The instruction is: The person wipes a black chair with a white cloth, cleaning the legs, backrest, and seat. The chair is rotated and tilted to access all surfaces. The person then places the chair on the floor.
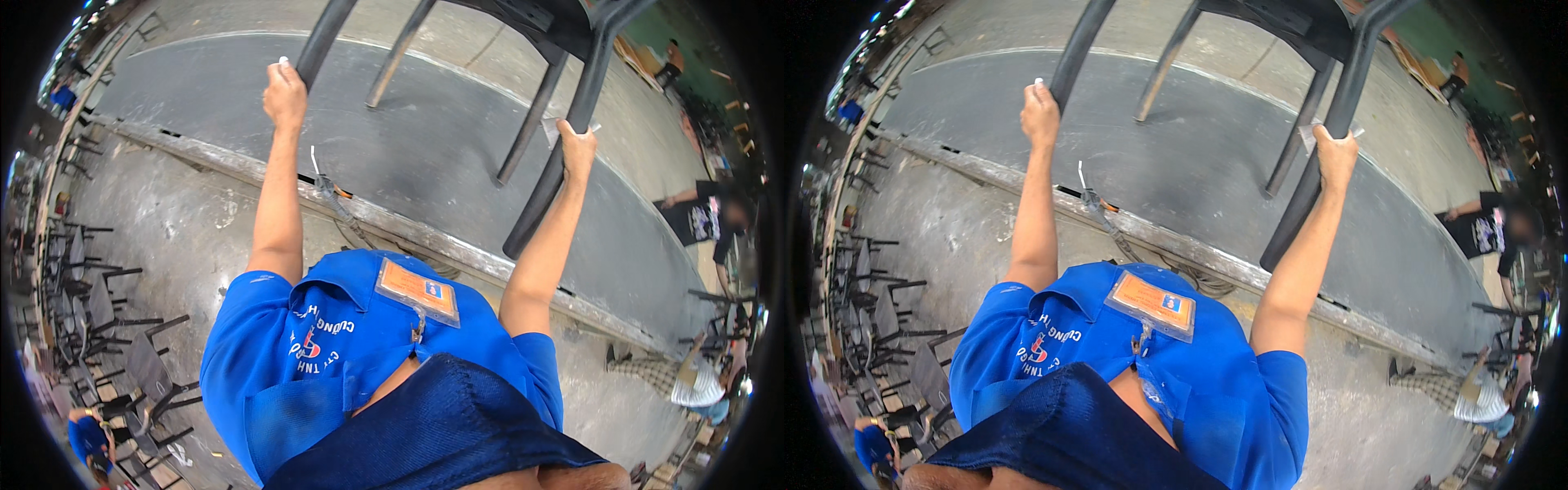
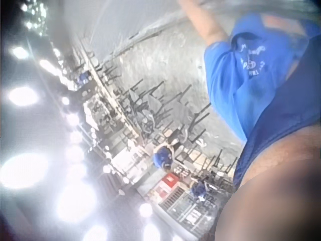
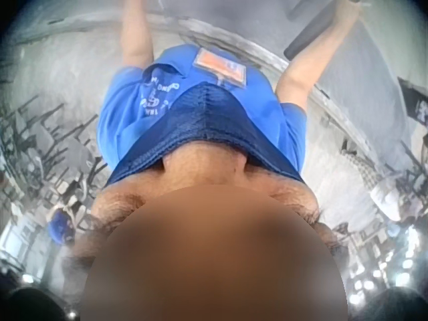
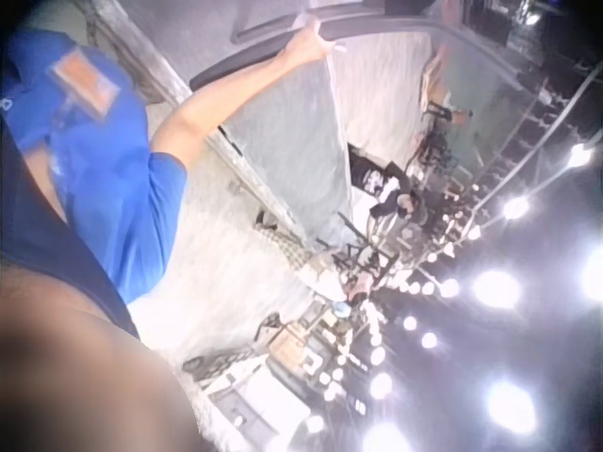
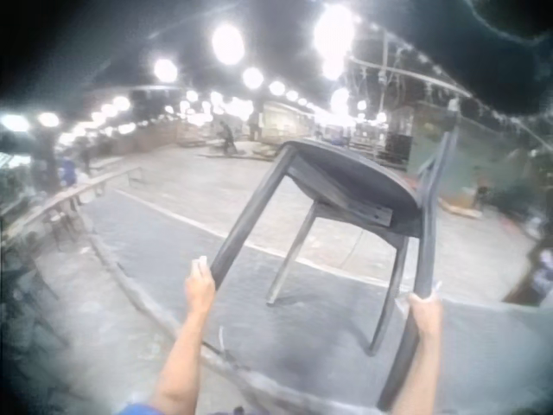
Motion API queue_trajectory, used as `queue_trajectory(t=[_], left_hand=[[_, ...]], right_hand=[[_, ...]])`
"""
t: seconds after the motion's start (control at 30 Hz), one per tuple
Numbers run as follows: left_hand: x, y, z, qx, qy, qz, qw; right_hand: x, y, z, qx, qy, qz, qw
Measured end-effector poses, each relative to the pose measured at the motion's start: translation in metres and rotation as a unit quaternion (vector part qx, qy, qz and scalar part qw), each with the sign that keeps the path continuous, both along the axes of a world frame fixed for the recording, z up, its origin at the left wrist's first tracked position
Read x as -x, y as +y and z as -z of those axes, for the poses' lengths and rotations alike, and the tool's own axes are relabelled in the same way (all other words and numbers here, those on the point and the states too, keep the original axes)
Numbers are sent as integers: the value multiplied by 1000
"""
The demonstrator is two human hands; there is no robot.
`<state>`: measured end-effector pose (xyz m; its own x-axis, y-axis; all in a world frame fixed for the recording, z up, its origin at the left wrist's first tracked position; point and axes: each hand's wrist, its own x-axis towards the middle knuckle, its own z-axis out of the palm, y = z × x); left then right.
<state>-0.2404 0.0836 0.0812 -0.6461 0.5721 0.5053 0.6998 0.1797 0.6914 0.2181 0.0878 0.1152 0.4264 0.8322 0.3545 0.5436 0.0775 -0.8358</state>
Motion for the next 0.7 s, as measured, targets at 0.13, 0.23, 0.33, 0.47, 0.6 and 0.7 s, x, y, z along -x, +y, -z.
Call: queue_trajectory(t=[0.13, 0.23, 0.33, 0.47, 0.6, 0.7], left_hand=[[5, 2, 6, -23, 18, 11, 1000], [3, 8, 1, -31, 21, 23, 999], [1, 11, -7, -25, 0, 50, 998], [1, 23, -15, -3, -8, 67, 998], [3, 42, -22, 22, 20, 58, 998], [5, 57, -26, 0, 47, 68, 997]], right_hand=[[9, -33, 31, 32, 46, 17, 998], [18, -64, 49, 83, 45, 29, 995], [27, -84, 59, 106, 52, 48, 992], [31, -89, 60, 117, 46, 49, 991], [28, -84, 60, 119, 36, 46, 991], [24, -78, 58, 122, 35, 41, 991]])
